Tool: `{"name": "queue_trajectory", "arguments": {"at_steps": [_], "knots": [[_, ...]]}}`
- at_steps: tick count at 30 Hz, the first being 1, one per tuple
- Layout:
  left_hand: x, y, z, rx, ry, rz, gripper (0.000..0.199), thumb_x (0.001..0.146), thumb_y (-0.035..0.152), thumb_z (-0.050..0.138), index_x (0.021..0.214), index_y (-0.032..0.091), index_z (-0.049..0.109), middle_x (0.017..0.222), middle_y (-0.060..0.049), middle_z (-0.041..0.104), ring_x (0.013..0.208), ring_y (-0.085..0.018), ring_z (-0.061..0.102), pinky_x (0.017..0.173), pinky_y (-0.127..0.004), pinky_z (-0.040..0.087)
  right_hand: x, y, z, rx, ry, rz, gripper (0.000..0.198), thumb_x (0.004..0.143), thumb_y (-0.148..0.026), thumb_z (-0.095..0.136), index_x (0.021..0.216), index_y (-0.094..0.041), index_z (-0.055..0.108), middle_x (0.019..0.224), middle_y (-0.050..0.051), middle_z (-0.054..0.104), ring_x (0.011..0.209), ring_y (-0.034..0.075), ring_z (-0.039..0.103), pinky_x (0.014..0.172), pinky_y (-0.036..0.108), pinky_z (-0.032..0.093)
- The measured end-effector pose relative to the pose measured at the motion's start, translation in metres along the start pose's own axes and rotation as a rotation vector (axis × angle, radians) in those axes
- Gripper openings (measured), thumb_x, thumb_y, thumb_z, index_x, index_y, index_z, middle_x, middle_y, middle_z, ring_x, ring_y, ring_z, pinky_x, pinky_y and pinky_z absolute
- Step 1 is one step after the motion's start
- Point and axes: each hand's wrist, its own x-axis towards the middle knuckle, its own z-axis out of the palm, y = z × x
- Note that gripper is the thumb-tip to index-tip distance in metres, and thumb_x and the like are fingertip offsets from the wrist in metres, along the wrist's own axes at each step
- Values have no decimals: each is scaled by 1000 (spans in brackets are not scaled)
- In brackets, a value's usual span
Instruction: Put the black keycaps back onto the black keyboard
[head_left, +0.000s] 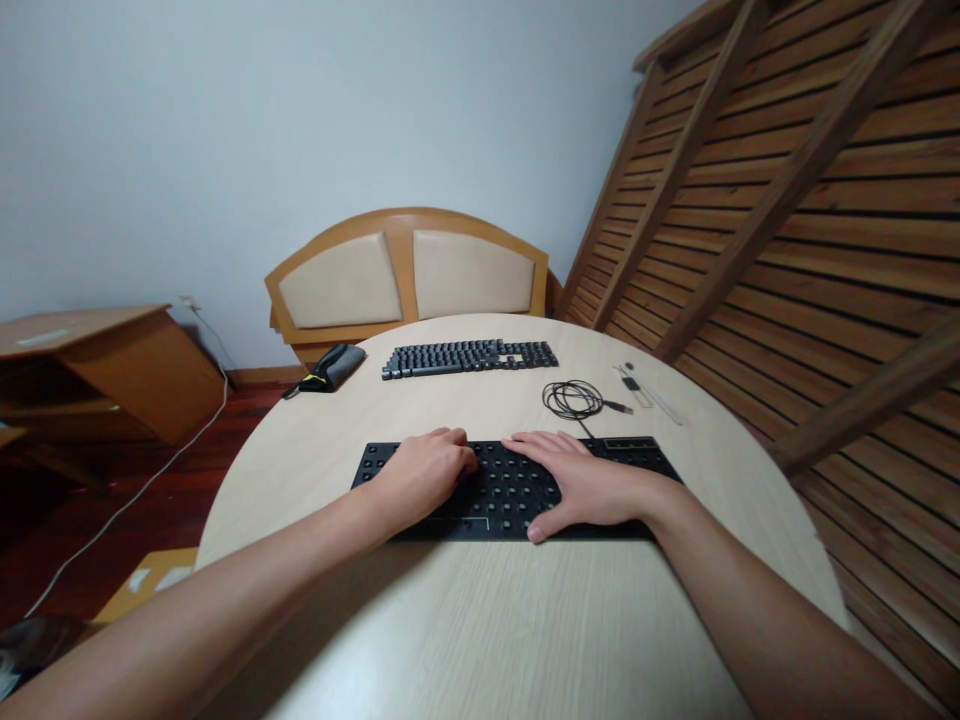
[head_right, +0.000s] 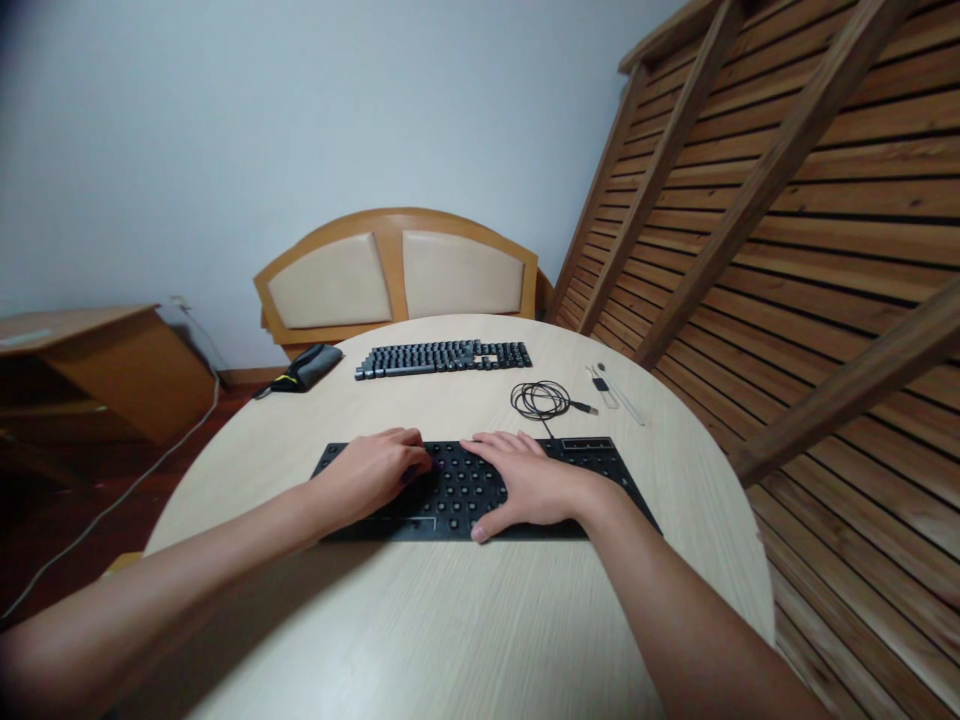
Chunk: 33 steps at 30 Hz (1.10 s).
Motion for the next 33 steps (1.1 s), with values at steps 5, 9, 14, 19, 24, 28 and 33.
{"name": "queue_trajectory", "arguments": {"at_steps": [5,9,14,19,24,28,33], "knots": [[-26,-25,-4,30,11,-15,28,84,7,51,93,20,74,92,-7,66,83,-22,63,65,-29,46,0,1,-1,2,1,0,115,66,-68,77,159,-24,27,167,11,21,152,39,12,123,57,9],[-53,-45,-11,47,-39,-88,31,84,7,51,97,22,74,97,-7,67,88,-22,65,69,-29,49,0,0,-1,7,-7,8,115,66,-68,76,159,-24,27,167,11,21,152,40,11,123,57,8],[-86,-70,-18,80,-71,-225,34,88,9,47,99,23,75,100,-7,69,90,-22,67,72,-28,52,0,0,-1,15,-9,3,116,65,-69,76,159,-23,27,167,12,19,152,42,10,123,58,8],[-115,-97,-19,97,-157,-275,32,91,16,48,101,27,77,100,-6,70,91,-24,68,68,-29,51,1,2,0,13,-14,19,117,65,-69,77,160,-24,26,167,10,19,153,41,8,124,57,8],[-119,-103,-24,75,-23,-371,31,96,27,46,105,25,76,105,-7,70,84,-22,68,62,-27,49,2,4,0,0,-27,27,118,65,-70,76,160,-25,24,168,9,17,153,39,8,124,56,6],[-96,-91,-23,43,156,-317,29,97,28,47,105,24,74,105,-7,70,85,-21,67,66,-29,50,1,2,-1,-1,-28,28,118,64,-72,76,160,-25,24,168,9,18,153,40,8,124,56,5],[-46,-57,-14,-37,231,-160,26,94,17,52,109,23,73,105,-6,68,88,-19,65,70,-28,50,1,-1,-2,8,-24,33,120,62,-73,77,160,-25,26,167,10,19,152,41,9,124,56,7]]}}
